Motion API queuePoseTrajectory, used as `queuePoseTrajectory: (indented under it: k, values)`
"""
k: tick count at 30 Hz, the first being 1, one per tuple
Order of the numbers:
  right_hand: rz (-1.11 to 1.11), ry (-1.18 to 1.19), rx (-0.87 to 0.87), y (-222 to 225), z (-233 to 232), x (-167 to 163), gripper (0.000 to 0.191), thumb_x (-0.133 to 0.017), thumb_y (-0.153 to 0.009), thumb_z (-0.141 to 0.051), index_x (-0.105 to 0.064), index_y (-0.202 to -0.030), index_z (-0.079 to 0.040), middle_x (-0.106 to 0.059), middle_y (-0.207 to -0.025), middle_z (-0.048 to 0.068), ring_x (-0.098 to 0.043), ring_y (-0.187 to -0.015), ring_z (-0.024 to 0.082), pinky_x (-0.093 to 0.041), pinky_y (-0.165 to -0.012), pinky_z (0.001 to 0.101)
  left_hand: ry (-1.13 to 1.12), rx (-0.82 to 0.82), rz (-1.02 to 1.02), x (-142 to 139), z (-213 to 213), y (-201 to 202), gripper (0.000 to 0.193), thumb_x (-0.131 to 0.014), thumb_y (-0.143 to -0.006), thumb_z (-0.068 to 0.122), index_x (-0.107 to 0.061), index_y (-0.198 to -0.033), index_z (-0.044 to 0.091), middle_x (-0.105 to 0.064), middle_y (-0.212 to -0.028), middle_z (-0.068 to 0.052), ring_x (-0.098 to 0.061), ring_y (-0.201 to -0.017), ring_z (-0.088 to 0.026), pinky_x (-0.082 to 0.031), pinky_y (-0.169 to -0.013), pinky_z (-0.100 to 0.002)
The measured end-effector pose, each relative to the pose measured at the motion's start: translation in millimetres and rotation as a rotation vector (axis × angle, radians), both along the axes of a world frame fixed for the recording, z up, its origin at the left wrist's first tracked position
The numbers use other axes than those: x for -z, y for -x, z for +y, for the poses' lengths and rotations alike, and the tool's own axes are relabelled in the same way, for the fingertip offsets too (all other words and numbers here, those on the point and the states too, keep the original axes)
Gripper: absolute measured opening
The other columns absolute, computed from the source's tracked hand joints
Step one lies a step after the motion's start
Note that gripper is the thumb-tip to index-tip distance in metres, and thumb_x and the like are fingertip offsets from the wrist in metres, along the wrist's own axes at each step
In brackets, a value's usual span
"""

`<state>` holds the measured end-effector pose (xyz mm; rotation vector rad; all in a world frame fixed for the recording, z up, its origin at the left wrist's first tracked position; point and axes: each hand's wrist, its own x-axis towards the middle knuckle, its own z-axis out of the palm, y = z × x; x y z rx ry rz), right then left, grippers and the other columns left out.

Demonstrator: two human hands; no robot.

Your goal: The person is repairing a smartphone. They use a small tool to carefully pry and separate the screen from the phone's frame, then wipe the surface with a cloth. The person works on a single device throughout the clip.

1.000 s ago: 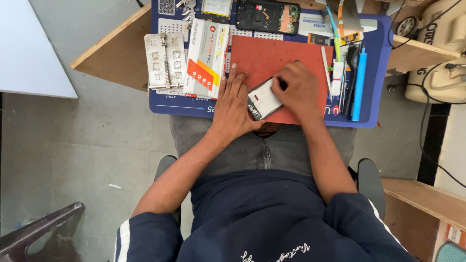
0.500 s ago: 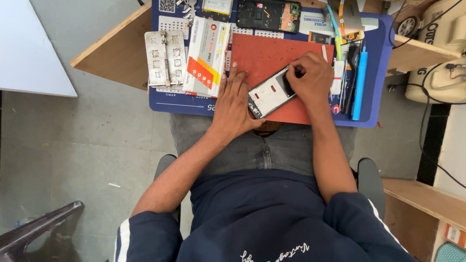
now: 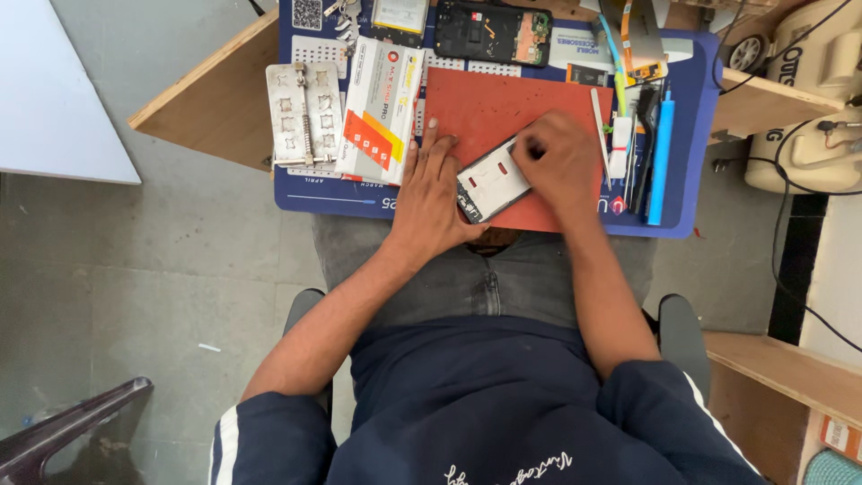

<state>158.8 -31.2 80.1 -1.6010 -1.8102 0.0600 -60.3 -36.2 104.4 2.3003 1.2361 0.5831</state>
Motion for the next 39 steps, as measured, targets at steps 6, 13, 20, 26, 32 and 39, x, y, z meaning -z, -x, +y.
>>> queuePoseTrajectory:
  k: [6, 13, 20, 26, 32, 39]
  values:
    - [0.087, 0.068, -0.043, 1.9, 0.9, 4.5, 0.008, -0.079, -0.083, -0.009, -0.072, -0.082, -0.008, -0.068, -0.084, 0.006, -0.067, -0.076, 0.022, -0.054, -0.066, 0.0355, 0.004, -0.006, -0.028, 0.8, -1.7, 2.1, 0.083, -0.097, -0.051, 0.037, -0.056, -0.111, -0.002, -0.045, -0.144, -0.021, -0.023, -0.152, -0.041, -0.019, -0.124, -0.061]
    - [0.098, 0.065, 0.042, -18.8, 4.1, 5.9, 0.010, -0.079, -0.085, -0.006, -0.069, -0.081, -0.005, -0.066, -0.082, 0.005, -0.066, -0.072, 0.021, -0.053, -0.064, 0.0333, 0.011, -0.009, -0.014, 2.0, -0.2, 0.0, 0.082, -0.097, -0.049, 0.036, -0.056, -0.109, -0.002, -0.044, -0.144, -0.022, -0.023, -0.152, -0.043, -0.021, -0.122, -0.062]
    - [0.161, 0.053, 0.063, -23.8, 3.6, 4.6, 0.010, -0.082, -0.087, -0.002, -0.072, -0.085, -0.002, -0.066, -0.085, 0.006, -0.065, -0.070, 0.018, -0.051, -0.062, 0.0305, 0.015, -0.022, -0.047, 1.8, -2.7, 1.3, 0.082, -0.098, -0.049, 0.034, -0.056, -0.111, -0.001, -0.044, -0.145, -0.022, -0.023, -0.152, -0.042, -0.023, -0.123, -0.061]
    - [0.426, 0.046, 0.069, -39.9, 2.7, 11.0, 0.012, -0.078, -0.091, 0.007, -0.078, -0.102, 0.002, -0.067, -0.096, 0.010, -0.064, -0.071, 0.014, -0.048, -0.062, 0.0254, 0.012, -0.030, -0.057, 1.6, -3.4, 0.8, 0.079, -0.098, -0.050, 0.033, -0.056, -0.107, 0.000, -0.043, -0.146, -0.022, -0.022, -0.153, -0.043, -0.024, -0.123, -0.059]
    - [0.388, 0.078, 0.066, -39.1, 1.2, 14.9, 0.011, -0.080, -0.089, 0.006, -0.078, -0.100, 0.002, -0.070, -0.093, 0.010, -0.064, -0.069, 0.014, -0.047, -0.060, 0.0258, 0.013, -0.027, -0.075, 2.3, -3.2, 1.3, 0.078, -0.098, -0.052, 0.034, -0.056, -0.108, -0.001, -0.043, -0.145, -0.022, -0.022, -0.153, -0.043, -0.025, -0.124, -0.058]
    - [0.346, 0.053, 0.099, -40.4, 3.1, 18.8, 0.005, -0.080, -0.089, 0.005, -0.076, -0.092, 0.002, -0.068, -0.087, 0.009, -0.065, -0.068, 0.013, -0.049, -0.061, 0.0268, -0.009, -0.028, -0.082, 4.4, -4.9, 1.4, 0.074, -0.097, -0.057, 0.035, -0.055, -0.107, 0.000, -0.042, -0.146, -0.023, -0.021, -0.154, -0.044, -0.023, -0.124, -0.058]
